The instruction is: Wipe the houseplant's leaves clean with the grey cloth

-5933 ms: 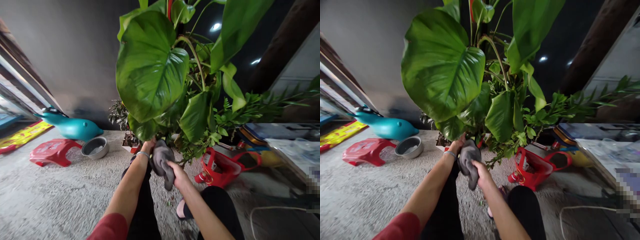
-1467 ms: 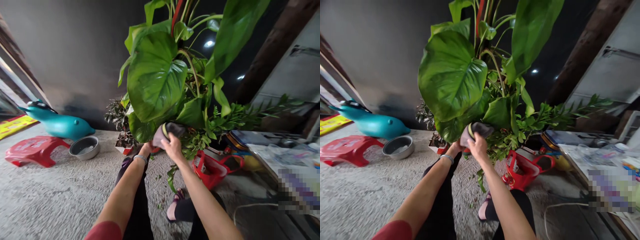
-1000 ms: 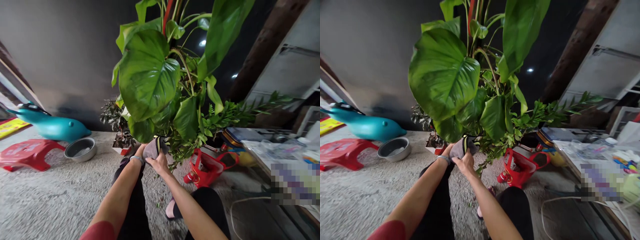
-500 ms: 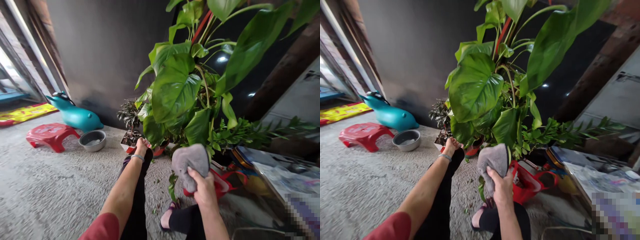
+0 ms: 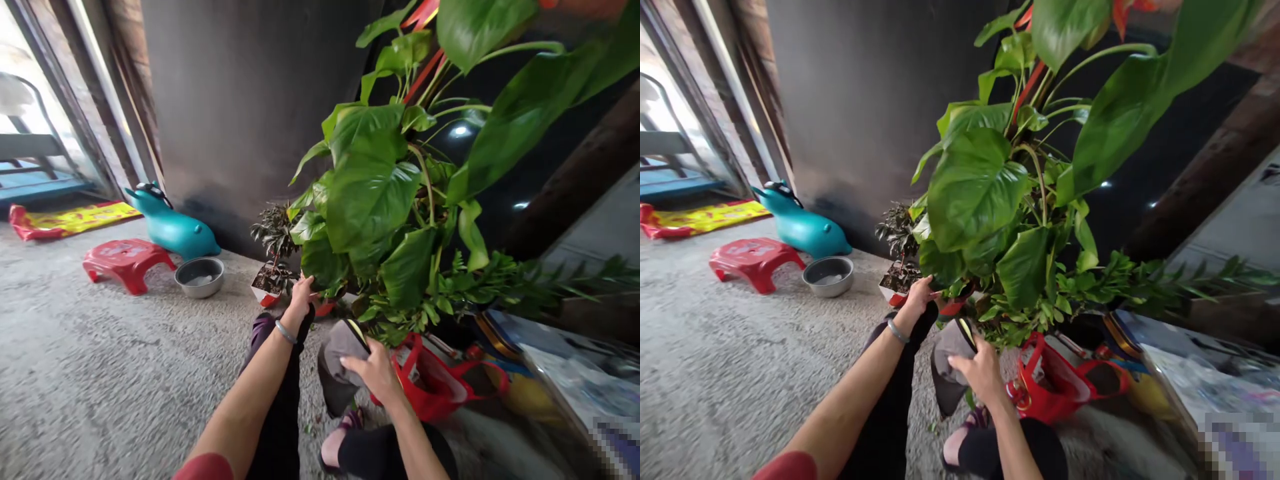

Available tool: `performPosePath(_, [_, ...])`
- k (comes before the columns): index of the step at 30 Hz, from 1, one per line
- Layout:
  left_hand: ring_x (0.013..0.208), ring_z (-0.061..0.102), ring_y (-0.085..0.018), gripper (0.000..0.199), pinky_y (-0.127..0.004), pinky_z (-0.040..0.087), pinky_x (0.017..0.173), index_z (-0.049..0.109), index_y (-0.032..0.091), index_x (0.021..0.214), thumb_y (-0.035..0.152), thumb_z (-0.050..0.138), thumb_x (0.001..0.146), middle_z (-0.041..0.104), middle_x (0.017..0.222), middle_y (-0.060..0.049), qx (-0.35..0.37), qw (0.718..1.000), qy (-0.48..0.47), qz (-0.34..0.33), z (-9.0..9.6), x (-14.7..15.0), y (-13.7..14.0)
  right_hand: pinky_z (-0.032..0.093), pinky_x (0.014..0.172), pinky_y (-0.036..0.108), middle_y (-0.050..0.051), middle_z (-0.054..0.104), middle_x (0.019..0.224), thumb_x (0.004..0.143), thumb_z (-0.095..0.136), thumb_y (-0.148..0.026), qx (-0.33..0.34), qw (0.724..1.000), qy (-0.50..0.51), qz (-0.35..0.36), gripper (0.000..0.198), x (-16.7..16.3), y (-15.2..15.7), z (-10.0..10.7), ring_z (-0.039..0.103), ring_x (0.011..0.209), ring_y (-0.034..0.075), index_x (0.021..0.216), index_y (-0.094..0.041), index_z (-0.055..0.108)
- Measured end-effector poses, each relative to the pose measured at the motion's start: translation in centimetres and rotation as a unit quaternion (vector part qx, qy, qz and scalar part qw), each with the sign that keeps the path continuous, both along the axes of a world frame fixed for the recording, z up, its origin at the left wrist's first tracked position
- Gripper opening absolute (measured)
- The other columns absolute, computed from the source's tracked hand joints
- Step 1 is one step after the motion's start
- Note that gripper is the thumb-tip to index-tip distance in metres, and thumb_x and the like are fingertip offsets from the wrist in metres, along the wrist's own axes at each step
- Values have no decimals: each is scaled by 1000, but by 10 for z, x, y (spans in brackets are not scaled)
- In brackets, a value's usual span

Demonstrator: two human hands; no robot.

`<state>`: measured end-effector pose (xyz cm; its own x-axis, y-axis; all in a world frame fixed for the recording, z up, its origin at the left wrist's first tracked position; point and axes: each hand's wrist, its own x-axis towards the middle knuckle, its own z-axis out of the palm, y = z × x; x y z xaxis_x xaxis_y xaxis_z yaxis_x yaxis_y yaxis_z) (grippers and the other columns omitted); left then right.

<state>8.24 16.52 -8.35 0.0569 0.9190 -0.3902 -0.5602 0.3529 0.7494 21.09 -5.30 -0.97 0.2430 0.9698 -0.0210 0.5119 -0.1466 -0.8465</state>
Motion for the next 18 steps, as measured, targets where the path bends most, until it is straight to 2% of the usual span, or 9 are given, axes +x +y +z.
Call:
performPosePath(2, [62, 60, -15, 16, -28, 56, 62, 66, 18, 86, 25, 81, 86, 60, 68, 0, -16, 1000, 8, -5, 0, 3, 0, 65, 81, 44, 8, 84, 86, 71, 79, -41, 69, 997, -20, -10, 27, 4, -16, 23, 78, 82, 33, 92, -24, 80])
performPosePath(4, [62, 60, -15, 13, -27, 55, 61, 67, 17, 85, 22, 78, 87, 60, 66, 0, -11, 1000, 11, -26, 1, 6, -3, 63, 82, 44, 8, 83, 92, 77, 80, -44, 195, 978, -72, -23, 27, -2, -11, 53, 77, 86, 32, 96, -25, 79])
performPosePath(6, [61, 60, -16, 11, -28, 54, 60, 68, 16, 84, 20, 78, 85, 63, 66, -2, -5, 998, 18, -57, 3, 8, -9, 62, 86, 44, 9, 80, 94, 82, 78, -42, 304, 943, -134, -32, 21, -13, 14, 77, 74, 92, 32, 94, -25, 76])
performPosePath(8, [60, 62, -17, 9, -30, 55, 61, 69, 16, 83, 17, 78, 84, 65, 65, -4, -2, 996, 23, -87, 5, 8, -16, 60, 89, 45, 11, 79, 96, 81, 76, -34, 328, 926, -183, -36, 14, -24, 48, 84, 73, 98, 33, 92, -25, 73])
performPosePath(10, [58, 60, -17, 9, -29, 54, 59, 68, 17, 80, 14, 76, 84, 63, 61, -3, -5, 994, 28, -104, 7, 7, -20, 60, 94, 46, 14, 80, 100, 76, 76, -26, 258, 942, -209, -47, 18, -30, 75, 70, 74, 103, 34, 94, -23, 73])
performPosePath(12, [55, 56, -16, 12, -28, 50, 55, 66, 19, 79, 14, 74, 86, 57, 56, 0, -17, 994, 37, -103, 9, 5, -19, 59, 95, 46, 15, 82, 102, 72, 77, -23, 138, 967, -203, -64, 26, -28, 83, 41, 76, 103, 35, 97, -22, 75])
performPosePath(15, [52, 54, -16, 15, -28, 49, 53, 64, 19, 79, 16, 72, 91, 52, 53, 1, -60, 995, 52, -60, 10, 6, -12, 61, 90, 45, 11, 83, 92, 68, 78, -24, -9, 987, -146, -72, 27, -14, 58, -5, 78, 92, 34, 94, -22, 77])
performPosePath(17, [54, 56, -16, 15, -29, 51, 56, 64, 18, 82, 17, 73, 93, 53, 55, 1, -81, 995, 51, -37, 9, 7, -6, 62, 85, 43, 7, 83, 86, 65, 78, -24, -47, 993, -91, -59, 25, -7, 29, -15, 78, 86, 33, 90, -22, 77])
performPosePath(18, [54, 57, -16, 14, -29, 52, 57, 64, 18, 82, 17, 74, 93, 54, 56, 1, -83, 995, 45, -32, 8, 8, -4, 62, 83, 42, 6, 83, 84, 65, 78, -25, -40, 996, -66, -47, 24, -6, 17, -12, 77, 83, 32, 89, -22, 77])
